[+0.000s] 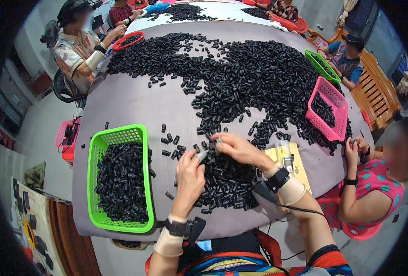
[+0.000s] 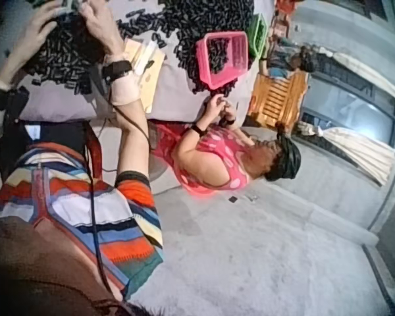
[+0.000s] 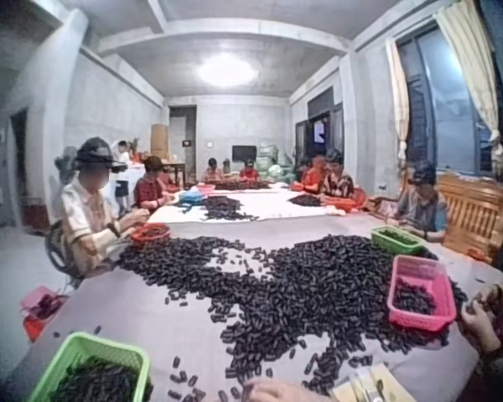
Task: The worker is assembling small black plastic components by hand at a communal work table.
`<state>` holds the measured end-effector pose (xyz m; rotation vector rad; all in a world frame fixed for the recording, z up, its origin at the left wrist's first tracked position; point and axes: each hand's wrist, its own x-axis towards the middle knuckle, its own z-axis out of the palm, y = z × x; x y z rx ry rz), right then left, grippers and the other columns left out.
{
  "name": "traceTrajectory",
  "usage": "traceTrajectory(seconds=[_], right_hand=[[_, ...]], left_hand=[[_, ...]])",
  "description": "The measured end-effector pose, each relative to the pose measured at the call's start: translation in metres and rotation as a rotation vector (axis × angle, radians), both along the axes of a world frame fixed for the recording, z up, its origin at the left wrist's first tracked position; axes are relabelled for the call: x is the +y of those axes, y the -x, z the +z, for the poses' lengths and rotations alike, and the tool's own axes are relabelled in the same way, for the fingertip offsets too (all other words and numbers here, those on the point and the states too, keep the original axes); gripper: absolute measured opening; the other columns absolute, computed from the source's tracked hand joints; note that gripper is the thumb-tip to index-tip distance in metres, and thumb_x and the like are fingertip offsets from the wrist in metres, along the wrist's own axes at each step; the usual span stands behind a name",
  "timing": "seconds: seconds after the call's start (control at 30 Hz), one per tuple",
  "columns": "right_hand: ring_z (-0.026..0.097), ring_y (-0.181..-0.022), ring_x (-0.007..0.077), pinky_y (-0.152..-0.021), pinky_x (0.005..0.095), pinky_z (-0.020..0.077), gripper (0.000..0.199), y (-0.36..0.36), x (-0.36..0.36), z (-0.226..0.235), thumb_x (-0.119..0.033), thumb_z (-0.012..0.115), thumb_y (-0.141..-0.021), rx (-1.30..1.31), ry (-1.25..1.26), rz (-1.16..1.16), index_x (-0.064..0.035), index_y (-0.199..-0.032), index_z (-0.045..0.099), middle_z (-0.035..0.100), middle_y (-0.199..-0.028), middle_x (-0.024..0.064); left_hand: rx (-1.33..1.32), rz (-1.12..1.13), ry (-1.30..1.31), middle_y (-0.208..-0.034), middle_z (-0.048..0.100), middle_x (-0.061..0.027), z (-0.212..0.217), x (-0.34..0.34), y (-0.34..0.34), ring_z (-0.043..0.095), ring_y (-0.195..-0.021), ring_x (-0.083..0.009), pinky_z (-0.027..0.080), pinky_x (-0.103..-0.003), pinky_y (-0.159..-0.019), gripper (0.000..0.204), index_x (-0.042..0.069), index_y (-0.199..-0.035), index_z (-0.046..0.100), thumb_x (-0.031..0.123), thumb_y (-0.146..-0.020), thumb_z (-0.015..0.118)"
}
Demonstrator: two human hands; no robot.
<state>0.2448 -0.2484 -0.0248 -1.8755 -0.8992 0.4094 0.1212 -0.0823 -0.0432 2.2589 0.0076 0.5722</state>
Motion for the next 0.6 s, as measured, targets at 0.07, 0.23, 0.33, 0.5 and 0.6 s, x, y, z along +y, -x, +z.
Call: traceTrajectory(seconds=[0.07,0.23,0.33,0.5,0.6], right_hand=[[0.054,-0.085,0.0104,-0.079,0.0258,0.0431,0.033,-0.028,0.001,0.016,-0.023,0.051,-0.09,-0.182,0.057,-0.11,0.0,-0.111,0.057,0.062,-0.09,0.0035],[0.058,-0.083,0.0118,-0.078,0.027,0.0463,0.036,-0.116,-0.01,0.006,-0.029,0.052,-0.091,-0.024,-0.237,-0.378,0.0019,-0.107,0.061,0.066,-0.089,0.0044],[0.058,-0.074,0.0125,-0.072,0.0286,0.0459,0.034,-0.161,-0.004,-0.011,-0.032,0.053,-0.09,-0.203,-0.182,-0.451,0.0,-0.093,0.064,0.065,-0.078,0.0057],[0.052,-0.081,0.0067,-0.085,0.0293,0.038,0.036,-0.187,0.011,-0.01,-0.04,0.05,-0.092,-0.088,0.191,-0.497,-0.0079,-0.092,0.066,0.061,-0.08,-0.0038],[0.055,-0.097,0.0126,-0.103,0.0439,0.0197,0.041,-0.191,0.022,-0.011,-0.047,0.047,-0.09,-0.108,0.33,-0.473,-0.0124,-0.102,0.066,0.066,-0.093,-0.002]], left_hand=[[-0.028,0.139,0.043,-0.115,0.052,-0.0177,-0.005,0.007,0.009,0.048,-0.109,-0.034,0.036,-0.038,-0.096,0.022,-0.004,-0.1,0.058,0.003,-0.08,0.055],[0.089,0.27,0.032,-0.12,0.049,-0.0168,-0.028,0.025,0.022,0.042,-0.117,-0.0351,0.033,-0.04,-0.099,0.025,-0.004,-0.106,0.056,0.008,-0.084,0.055],[0.104,0.211,-0.023,-0.122,0.049,-0.0155,-0.031,0.024,0.022,0.039,-0.122,-0.0348,0.028,-0.042,-0.102,0.026,-0.004,-0.106,0.054,0.011,-0.084,0.055],[0.15,0.174,-0.041,-0.126,0.046,-0.0155,-0.031,0.027,0.014,0.035,-0.125,-0.0362,0.023,-0.046,-0.103,0.023,-0.004,-0.1,0.054,0.014,-0.085,0.054],[0.147,0.17,-0.058,-0.127,0.046,-0.0161,-0.03,0.025,0.009,0.034,-0.125,-0.0363,0.022,-0.046,-0.103,0.023,-0.004,-0.099,0.053,0.014,-0.086,0.054]])
